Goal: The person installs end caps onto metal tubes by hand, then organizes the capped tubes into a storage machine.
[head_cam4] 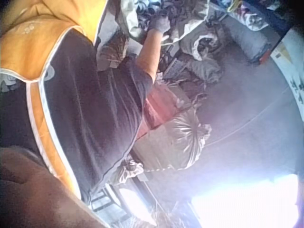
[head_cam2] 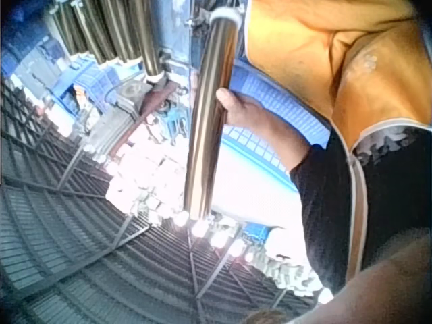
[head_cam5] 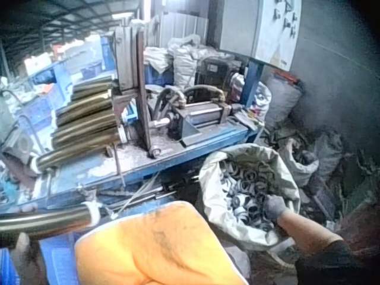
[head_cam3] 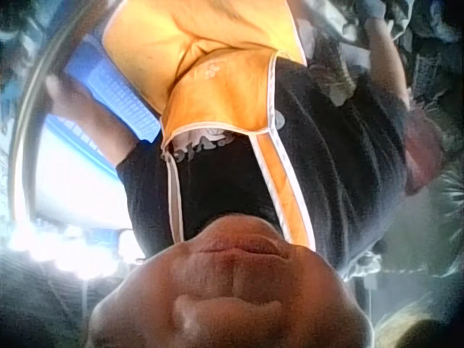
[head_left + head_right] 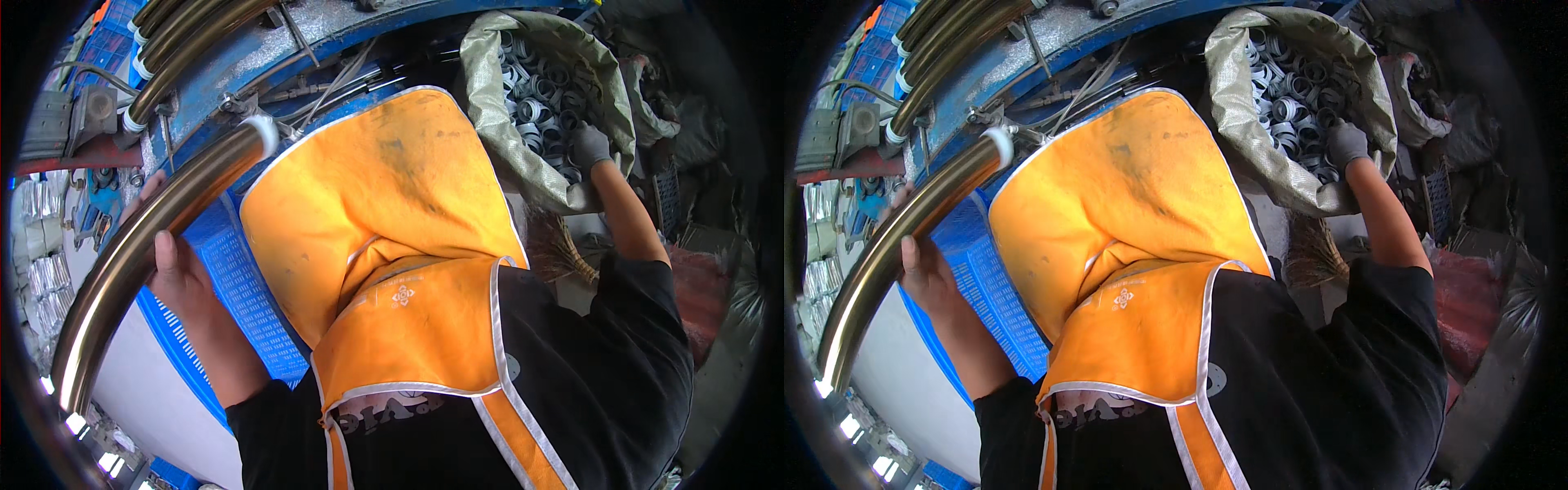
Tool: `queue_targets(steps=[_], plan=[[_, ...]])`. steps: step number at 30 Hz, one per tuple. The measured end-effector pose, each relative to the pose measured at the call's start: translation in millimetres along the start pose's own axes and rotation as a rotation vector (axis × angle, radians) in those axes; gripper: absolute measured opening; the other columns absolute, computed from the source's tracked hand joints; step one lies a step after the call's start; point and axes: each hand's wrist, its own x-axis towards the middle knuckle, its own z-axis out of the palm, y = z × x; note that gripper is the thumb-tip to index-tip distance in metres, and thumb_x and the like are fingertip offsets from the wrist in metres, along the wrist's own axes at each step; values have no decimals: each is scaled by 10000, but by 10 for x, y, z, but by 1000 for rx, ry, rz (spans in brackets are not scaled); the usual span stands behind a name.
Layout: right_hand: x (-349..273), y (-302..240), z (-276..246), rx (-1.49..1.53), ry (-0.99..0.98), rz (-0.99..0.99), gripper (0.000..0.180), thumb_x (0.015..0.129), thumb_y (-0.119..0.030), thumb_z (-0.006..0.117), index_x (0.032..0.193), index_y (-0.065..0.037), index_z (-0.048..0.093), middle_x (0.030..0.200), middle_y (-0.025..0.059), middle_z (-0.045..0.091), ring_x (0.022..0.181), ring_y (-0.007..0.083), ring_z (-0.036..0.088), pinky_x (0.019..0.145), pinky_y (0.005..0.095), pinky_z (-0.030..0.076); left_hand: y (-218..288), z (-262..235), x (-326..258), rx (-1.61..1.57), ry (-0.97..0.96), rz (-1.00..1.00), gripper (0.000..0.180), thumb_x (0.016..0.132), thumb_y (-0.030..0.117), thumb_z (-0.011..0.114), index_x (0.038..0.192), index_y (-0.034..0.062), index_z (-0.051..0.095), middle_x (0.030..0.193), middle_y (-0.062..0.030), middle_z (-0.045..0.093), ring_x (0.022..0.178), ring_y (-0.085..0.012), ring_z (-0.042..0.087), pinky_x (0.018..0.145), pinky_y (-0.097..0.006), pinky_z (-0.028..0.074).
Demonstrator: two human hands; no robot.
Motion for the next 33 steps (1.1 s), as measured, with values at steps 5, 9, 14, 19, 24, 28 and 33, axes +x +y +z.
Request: queue_targets(steps=[5,9,14,19,24,28,33], plan=[[115,26,-214,291,147,-249,299,931,-203,565,1152,-18,643,1111,208,701,977,350,698,821,452,537,124,-296,-19,442,40,22,514,865,47,717,1324,-54,510,1228,-186,622,1209,-289,584,1103,-424,406],[-353,-768,-1189,1224,-15,-237,354,910,-175,673,1230,-30,631,1057,83,712,936,179,669,807,347,536,233,-184,-138,914,-81,-172,555,816,132,807,1286,-15,550,1046,-129,687,1027,-172,641,916,-321,490],[-594,-1216,-1596,1864,-466,-323,333,954,-121,654,1268,-20,602,1134,61,689,977,132,667,881,295,557,174,52,-237,917,-333,-222,583,751,163,803,1260,3,569,1185,-192,635,1088,-337,628,960,-394,479],[-962,-1628,-1895,2314,-637,-527,423,1046,-311,512,1387,-62,524,1350,94,597,1253,210,569,1038,398,496,251,239,-359,862,-477,-276,541,754,110,775,1248,12,578,1145,-182,647,1069,-329,638,924,-366,488],[-1244,-2002,-1932,2225,-646,-634,527,1055,-414,452,1406,-23,491,1398,137,560,1251,223,565,1061,404,467,204,360,-448,832,-618,-351,552,742,156,789,1239,30,585,1125,-198,662,1039,-376,658,878,-399,523],[-1348,-2150,-1999,1751,-424,-600,384,979,-230,622,1288,-14,546,1154,55,624,1050,121,594,973,293,476,185,419,-511,822,-612,-386,518,749,145,778,1218,15,598,1129,-202,659,1045,-368,658,890,-393,519],[-1523,-2225,-2137,1281,-252,-875,780,797,-183,810,1447,1,420,1386,110,520,1305,205,486,1133,347,350,171,343,-555,812,-659,-451,548,733,156,781,1228,12,594,1137,-208,657,1061,-367,649,906,-391,511]])
